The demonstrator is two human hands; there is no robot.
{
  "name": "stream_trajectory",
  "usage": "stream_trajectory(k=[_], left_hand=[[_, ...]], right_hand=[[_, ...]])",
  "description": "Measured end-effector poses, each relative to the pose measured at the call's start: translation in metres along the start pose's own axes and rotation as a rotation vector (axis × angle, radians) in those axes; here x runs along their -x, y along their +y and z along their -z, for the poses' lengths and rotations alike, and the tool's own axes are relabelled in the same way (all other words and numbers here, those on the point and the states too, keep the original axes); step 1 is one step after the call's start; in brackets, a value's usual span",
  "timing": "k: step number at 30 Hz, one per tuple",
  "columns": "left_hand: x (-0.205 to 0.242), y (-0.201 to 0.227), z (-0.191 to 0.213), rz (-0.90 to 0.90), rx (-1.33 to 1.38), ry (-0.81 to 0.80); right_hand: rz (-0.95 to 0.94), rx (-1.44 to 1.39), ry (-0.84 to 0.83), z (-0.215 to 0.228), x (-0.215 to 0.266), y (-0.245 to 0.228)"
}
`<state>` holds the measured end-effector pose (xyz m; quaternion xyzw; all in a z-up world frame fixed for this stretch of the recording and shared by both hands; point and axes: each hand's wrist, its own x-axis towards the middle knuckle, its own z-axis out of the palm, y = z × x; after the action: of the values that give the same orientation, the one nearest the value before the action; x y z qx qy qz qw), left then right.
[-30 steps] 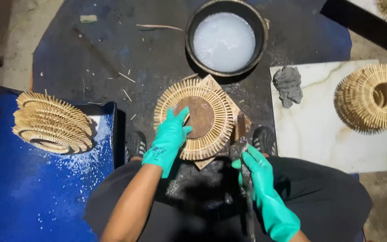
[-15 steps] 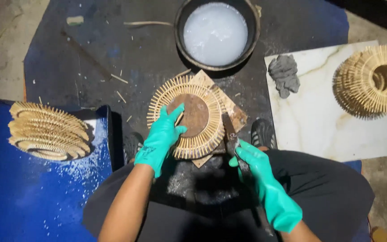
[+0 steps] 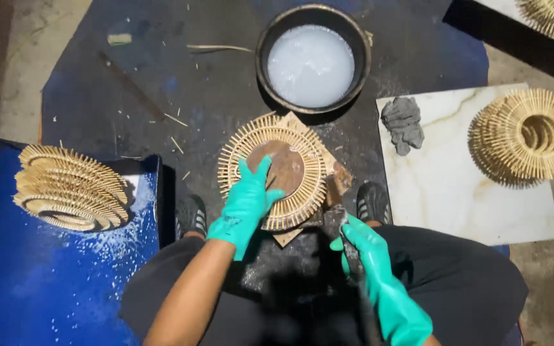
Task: Assembling a circular bamboo structure by inserting bamboo sticks and using a metal scraper tool to refine the edges.
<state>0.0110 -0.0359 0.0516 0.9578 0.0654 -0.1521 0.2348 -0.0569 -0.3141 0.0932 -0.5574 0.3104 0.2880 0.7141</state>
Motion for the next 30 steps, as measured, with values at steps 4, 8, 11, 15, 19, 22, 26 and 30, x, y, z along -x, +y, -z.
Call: stream_trajectory(k=[4,8,11,15,19,22,26,30], left_hand=[[0.000,-0.006,-0.002,0.018,0.045,-0.031],[-0.007,-0.012,0.000,-0.017,0.083,-0.110],[-0.009,-0.008,0.007,-0.016,0.070,-0.116],[-0.012,-0.014,0.009,-0.108,0.076,-0.157],[-0.010,-0.026,0.003,-0.240,-0.021,-0.149],[0.005,-0.013,0.003,-0.180,-0.108,-0.128],[0.025,0.003,-0.013,-0.090,0.107,0.020],[0.017,0.003,-0.007,-0.126,0.097,0.007]], right_hand=[[-0.031,0.013,-0.062,0.019,-0.015,0.019],[0.039,-0.077,0.075,0.015,-0.009,0.022],[0.020,0.018,-0.121,0.022,-0.012,0.020],[0.018,-0.096,-0.043,0.018,-0.001,0.014],[0.008,0.039,0.004,0.022,0.015,-0.005],[0.241,0.057,0.100,0.028,0.047,-0.036],[0.483,-0.014,0.180,0.061,0.083,-0.067],[0.665,0.164,-0.084,0.072,0.071,-0.096]])
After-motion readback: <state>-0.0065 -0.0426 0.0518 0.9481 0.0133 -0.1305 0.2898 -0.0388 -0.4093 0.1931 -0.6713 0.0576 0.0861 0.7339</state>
